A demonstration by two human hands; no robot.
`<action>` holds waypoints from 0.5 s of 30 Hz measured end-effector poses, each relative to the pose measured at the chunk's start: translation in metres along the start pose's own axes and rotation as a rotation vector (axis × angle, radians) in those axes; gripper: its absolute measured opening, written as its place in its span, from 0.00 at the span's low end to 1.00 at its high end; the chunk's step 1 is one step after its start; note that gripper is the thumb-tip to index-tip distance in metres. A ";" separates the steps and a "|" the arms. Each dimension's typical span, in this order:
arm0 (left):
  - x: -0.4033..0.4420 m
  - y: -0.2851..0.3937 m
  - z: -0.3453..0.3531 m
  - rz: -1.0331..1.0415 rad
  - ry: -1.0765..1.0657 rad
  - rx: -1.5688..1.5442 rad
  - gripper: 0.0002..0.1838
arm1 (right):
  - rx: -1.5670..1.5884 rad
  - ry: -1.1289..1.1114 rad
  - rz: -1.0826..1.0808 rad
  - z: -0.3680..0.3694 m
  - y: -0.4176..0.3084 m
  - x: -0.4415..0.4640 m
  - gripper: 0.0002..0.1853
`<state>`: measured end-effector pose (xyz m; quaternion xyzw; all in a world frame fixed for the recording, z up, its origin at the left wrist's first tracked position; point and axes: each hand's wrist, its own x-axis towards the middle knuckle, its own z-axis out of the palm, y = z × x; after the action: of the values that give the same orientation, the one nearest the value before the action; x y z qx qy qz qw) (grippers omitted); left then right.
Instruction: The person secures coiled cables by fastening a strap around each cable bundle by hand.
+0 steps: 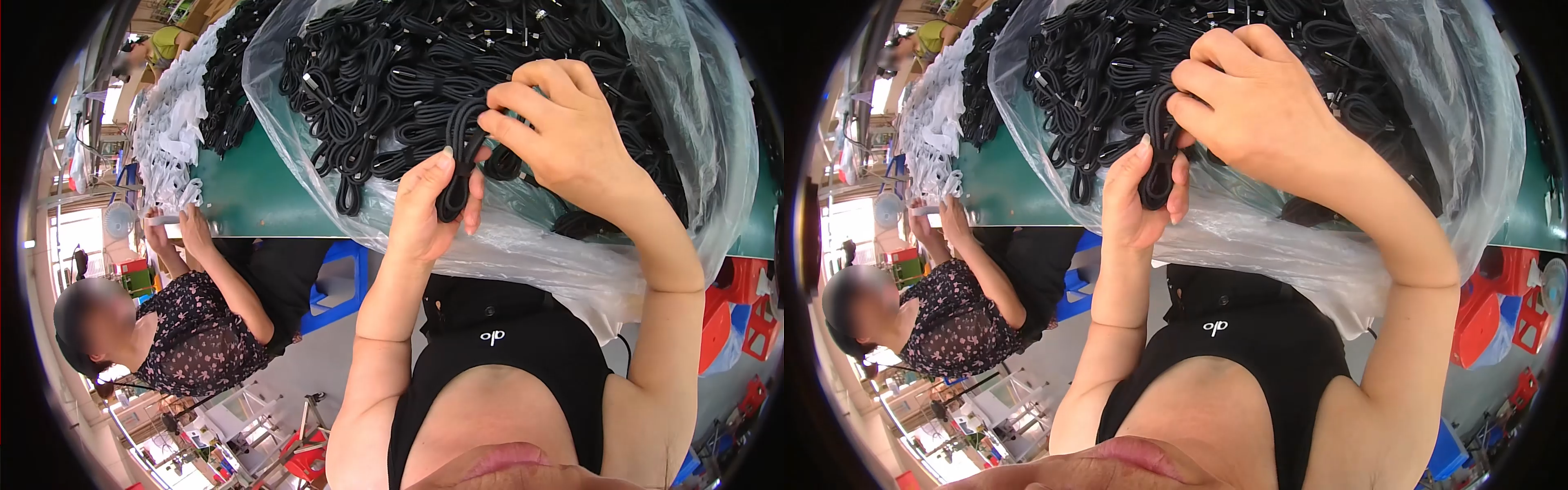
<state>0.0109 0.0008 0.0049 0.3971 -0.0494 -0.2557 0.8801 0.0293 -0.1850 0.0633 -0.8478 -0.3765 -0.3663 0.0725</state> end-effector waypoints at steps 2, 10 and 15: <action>-0.004 0.000 0.003 -0.016 -0.018 0.019 0.22 | 0.068 -0.006 0.005 0.001 0.001 -0.003 0.09; -0.006 -0.005 0.006 -0.098 -0.044 0.015 0.21 | 0.241 -0.057 -0.108 0.009 -0.014 -0.007 0.11; -0.011 0.000 0.005 -0.161 -0.137 -0.147 0.24 | 0.638 -0.040 0.454 -0.007 0.000 -0.004 0.16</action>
<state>-0.0005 0.0031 0.0093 0.3159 -0.0582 -0.3549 0.8780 0.0239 -0.1903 0.0653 -0.8514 -0.2758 -0.1887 0.4043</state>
